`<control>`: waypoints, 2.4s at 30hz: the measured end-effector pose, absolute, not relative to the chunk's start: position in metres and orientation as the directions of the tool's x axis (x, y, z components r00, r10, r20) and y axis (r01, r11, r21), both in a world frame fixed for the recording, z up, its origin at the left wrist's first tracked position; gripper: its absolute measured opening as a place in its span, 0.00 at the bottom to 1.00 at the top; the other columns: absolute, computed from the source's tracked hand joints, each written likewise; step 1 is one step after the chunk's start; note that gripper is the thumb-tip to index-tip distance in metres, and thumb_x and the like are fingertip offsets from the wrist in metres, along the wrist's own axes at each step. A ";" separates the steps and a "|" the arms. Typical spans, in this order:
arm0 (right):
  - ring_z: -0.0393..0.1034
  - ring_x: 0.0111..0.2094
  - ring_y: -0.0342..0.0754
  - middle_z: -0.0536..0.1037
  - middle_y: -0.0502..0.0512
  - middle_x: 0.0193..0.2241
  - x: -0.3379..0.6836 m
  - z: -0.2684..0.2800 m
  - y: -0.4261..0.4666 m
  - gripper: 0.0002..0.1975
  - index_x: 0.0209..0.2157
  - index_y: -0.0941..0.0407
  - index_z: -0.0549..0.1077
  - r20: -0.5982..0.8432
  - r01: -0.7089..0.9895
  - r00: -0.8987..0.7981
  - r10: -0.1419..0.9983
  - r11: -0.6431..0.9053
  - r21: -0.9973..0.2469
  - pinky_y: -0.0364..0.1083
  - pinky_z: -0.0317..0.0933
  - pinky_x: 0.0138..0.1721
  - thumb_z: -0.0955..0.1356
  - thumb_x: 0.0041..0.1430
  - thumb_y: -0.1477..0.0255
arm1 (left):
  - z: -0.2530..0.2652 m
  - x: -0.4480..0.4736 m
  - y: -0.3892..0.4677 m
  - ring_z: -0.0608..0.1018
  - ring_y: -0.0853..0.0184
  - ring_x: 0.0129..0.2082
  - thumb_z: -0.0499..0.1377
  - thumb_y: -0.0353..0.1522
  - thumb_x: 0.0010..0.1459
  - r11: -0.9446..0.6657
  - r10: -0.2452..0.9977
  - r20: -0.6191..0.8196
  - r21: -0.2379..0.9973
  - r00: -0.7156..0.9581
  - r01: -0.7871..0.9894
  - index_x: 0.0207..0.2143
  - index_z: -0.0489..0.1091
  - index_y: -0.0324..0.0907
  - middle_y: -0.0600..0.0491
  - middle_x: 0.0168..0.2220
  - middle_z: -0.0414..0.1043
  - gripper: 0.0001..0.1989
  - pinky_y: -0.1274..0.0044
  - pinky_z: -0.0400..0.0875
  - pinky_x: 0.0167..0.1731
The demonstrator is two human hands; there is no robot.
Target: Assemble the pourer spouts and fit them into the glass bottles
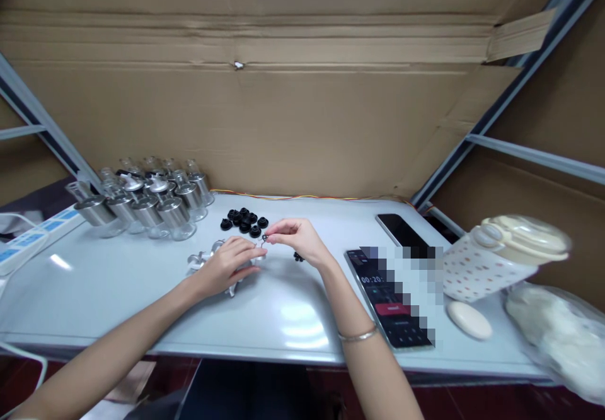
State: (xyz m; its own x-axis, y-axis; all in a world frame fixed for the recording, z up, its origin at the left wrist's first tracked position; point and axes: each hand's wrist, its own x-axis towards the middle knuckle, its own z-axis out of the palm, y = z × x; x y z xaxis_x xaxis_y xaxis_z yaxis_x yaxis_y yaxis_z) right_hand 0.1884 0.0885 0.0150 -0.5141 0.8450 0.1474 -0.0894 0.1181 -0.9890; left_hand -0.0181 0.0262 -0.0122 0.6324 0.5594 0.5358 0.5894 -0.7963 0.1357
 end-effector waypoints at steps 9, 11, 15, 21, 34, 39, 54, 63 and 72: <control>0.73 0.28 0.43 0.78 0.50 0.26 0.188 0.011 0.090 0.13 0.28 0.57 0.76 0.107 -0.087 -0.546 0.831 0.071 -0.994 0.45 0.66 0.37 0.77 0.38 0.70 | -0.011 -0.018 0.027 0.72 0.65 0.40 0.50 0.35 0.64 -0.796 0.557 0.515 0.106 0.652 0.596 0.49 0.65 0.39 0.47 0.38 0.72 0.14 0.72 0.65 0.43; 0.73 0.29 0.44 0.78 0.50 0.27 0.188 0.010 0.090 0.13 0.29 0.57 0.75 0.097 -0.078 -0.553 0.827 0.064 -0.995 0.45 0.66 0.37 0.77 0.37 0.71 | -0.012 -0.018 0.027 0.72 0.65 0.40 0.50 0.35 0.64 -0.794 0.557 0.515 0.099 0.652 0.600 0.49 0.65 0.39 0.47 0.38 0.72 0.14 0.72 0.65 0.42; 0.73 0.29 0.44 0.78 0.50 0.26 0.186 0.011 0.088 0.13 0.27 0.58 0.74 0.088 -0.057 -0.562 0.822 0.067 -0.996 0.45 0.66 0.36 0.77 0.38 0.69 | -0.013 -0.018 0.028 0.72 0.65 0.41 0.49 0.35 0.64 -0.787 0.567 0.503 0.098 0.652 0.609 0.49 0.65 0.40 0.47 0.39 0.71 0.14 0.72 0.65 0.43; 0.73 0.27 0.43 0.77 0.49 0.24 0.184 0.012 0.088 0.13 0.26 0.57 0.73 0.108 -0.083 -0.537 0.837 0.076 -0.994 0.45 0.66 0.37 0.76 0.38 0.68 | -0.013 -0.018 0.028 0.71 0.65 0.41 0.50 0.34 0.64 -0.789 0.569 0.505 0.113 0.649 0.604 0.50 0.64 0.40 0.47 0.40 0.71 0.14 0.71 0.64 0.43; 0.73 0.32 0.45 0.78 0.51 0.28 0.189 0.017 0.088 0.12 0.26 0.57 0.75 0.136 -0.066 -0.536 0.833 0.119 -0.991 0.48 0.67 0.40 0.76 0.39 0.68 | -0.011 -0.018 0.026 0.72 0.63 0.43 0.48 0.31 0.64 -0.788 0.571 0.494 0.107 0.656 0.606 0.51 0.64 0.41 0.45 0.42 0.71 0.14 0.70 0.65 0.44; 0.72 0.29 0.44 0.77 0.50 0.26 0.187 0.014 0.089 0.13 0.25 0.57 0.74 0.139 -0.077 -0.516 0.845 0.115 -0.990 0.47 0.66 0.38 0.77 0.37 0.68 | -0.011 -0.018 0.027 0.71 0.63 0.43 0.48 0.31 0.64 -0.774 0.583 0.498 0.100 0.642 0.625 0.50 0.63 0.40 0.45 0.43 0.71 0.14 0.70 0.65 0.44; 0.66 0.30 0.41 0.75 0.51 0.32 0.190 0.014 0.085 0.13 0.40 0.55 0.76 0.034 -0.026 -0.736 0.676 0.023 -0.999 0.43 0.61 0.34 0.69 0.54 0.65 | -0.012 -0.015 0.026 0.72 0.62 0.44 0.50 0.30 0.63 -0.794 0.563 0.476 0.083 0.676 0.602 0.47 0.60 0.38 0.46 0.41 0.72 0.10 0.69 0.66 0.44; 0.60 0.27 0.40 0.70 0.51 0.27 0.197 0.006 0.089 0.16 0.44 0.60 0.73 -0.063 -0.091 -0.884 0.463 -0.303 -0.949 0.41 0.54 0.27 0.71 0.54 0.67 | -0.009 -0.015 0.024 0.72 0.63 0.37 0.49 0.31 0.64 -0.805 0.471 0.466 -0.121 0.749 0.581 0.45 0.65 0.39 0.47 0.36 0.72 0.10 0.72 0.66 0.38; 0.60 0.27 0.41 0.67 0.50 0.27 0.196 0.008 0.088 0.14 0.39 0.60 0.71 0.002 -0.127 -0.893 0.450 -0.247 -0.961 0.42 0.55 0.30 0.71 0.54 0.66 | -0.008 -0.014 0.024 0.73 0.66 0.36 0.49 0.31 0.64 -0.822 0.448 0.513 -0.086 0.732 0.563 0.46 0.65 0.40 0.49 0.37 0.73 0.10 0.75 0.66 0.37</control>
